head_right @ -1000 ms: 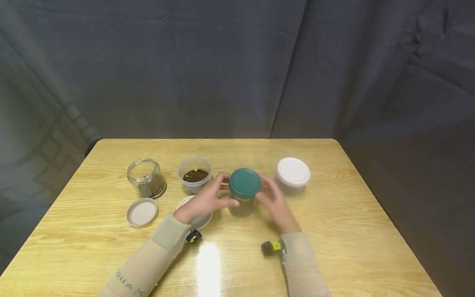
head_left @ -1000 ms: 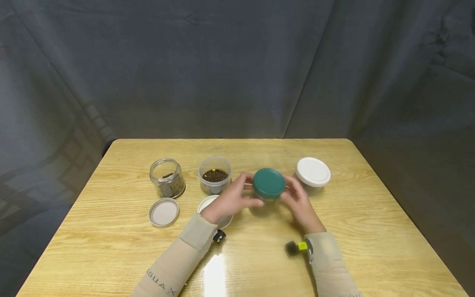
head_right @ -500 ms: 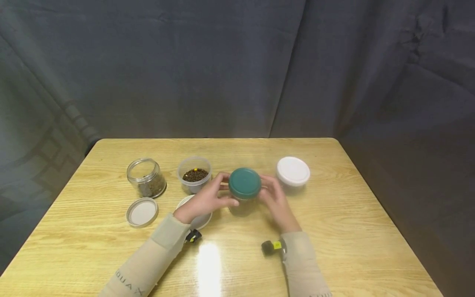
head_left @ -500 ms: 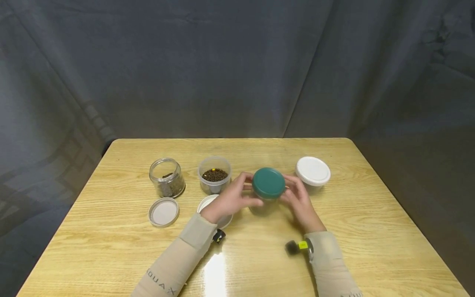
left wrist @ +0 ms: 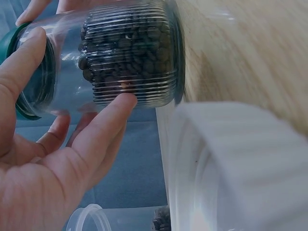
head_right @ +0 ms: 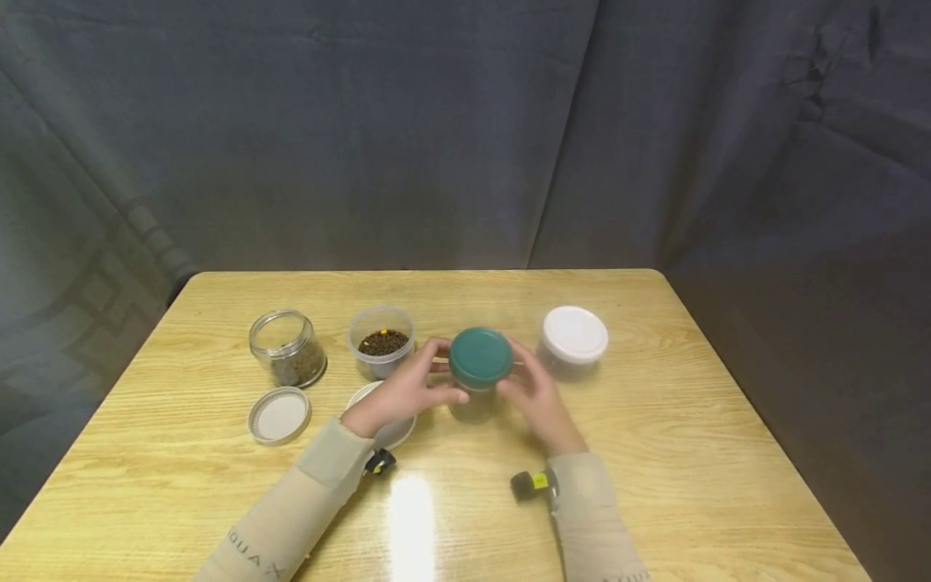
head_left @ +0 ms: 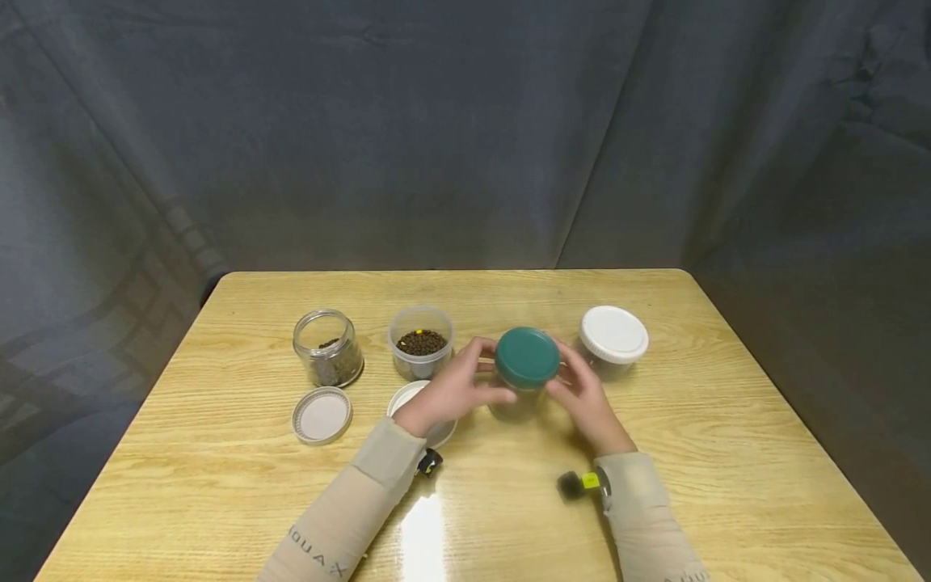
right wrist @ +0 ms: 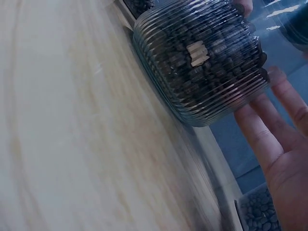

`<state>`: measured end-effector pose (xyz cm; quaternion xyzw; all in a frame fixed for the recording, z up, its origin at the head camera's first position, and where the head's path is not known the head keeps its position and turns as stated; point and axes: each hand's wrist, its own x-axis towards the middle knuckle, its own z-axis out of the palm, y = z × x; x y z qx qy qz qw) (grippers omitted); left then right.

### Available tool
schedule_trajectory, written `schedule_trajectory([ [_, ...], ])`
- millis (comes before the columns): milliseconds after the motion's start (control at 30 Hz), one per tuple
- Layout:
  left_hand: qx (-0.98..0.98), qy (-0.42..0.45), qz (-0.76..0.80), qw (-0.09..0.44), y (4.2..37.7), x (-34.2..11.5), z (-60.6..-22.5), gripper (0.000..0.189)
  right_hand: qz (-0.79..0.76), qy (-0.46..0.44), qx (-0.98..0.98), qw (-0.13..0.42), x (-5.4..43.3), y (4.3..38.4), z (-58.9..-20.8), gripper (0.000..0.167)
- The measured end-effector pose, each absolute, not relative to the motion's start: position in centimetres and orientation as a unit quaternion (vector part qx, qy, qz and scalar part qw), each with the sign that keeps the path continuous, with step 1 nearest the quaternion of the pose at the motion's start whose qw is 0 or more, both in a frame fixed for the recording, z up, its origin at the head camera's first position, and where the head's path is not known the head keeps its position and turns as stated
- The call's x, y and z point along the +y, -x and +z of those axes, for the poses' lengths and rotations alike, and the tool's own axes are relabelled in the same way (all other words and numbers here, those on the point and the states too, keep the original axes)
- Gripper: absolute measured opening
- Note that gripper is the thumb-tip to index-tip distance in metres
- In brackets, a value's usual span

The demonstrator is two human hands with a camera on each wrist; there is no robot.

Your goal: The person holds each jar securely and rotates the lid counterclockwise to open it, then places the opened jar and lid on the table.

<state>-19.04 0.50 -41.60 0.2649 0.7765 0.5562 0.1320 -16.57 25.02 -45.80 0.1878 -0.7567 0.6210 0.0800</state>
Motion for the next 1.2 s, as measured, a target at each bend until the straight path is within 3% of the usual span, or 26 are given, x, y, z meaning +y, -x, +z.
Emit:
schedule_trajectory([
  [633, 0.771, -0.264, 0.564, 0.135, 19.1, 0.57, -41.75, 0.068, 0.662, -0.169, -0.728, 0.057, 25.11, 16.21, -45.79, 0.052],
  [900, 0.77, -0.266, 0.564, 0.135, 19.09, 0.55, -41.77, 0.068, 0.622, -0.186, -0.756, 0.084, 25.02, 16.59, -46.12, 0.063],
  [1200, 0.773, -0.267, 0.559, 0.134, 19.17, 0.57, -41.93, 0.068, 0.63, -0.188, -0.748, 0.094, 24.81, 16.47, -46.03, 0.063],
])
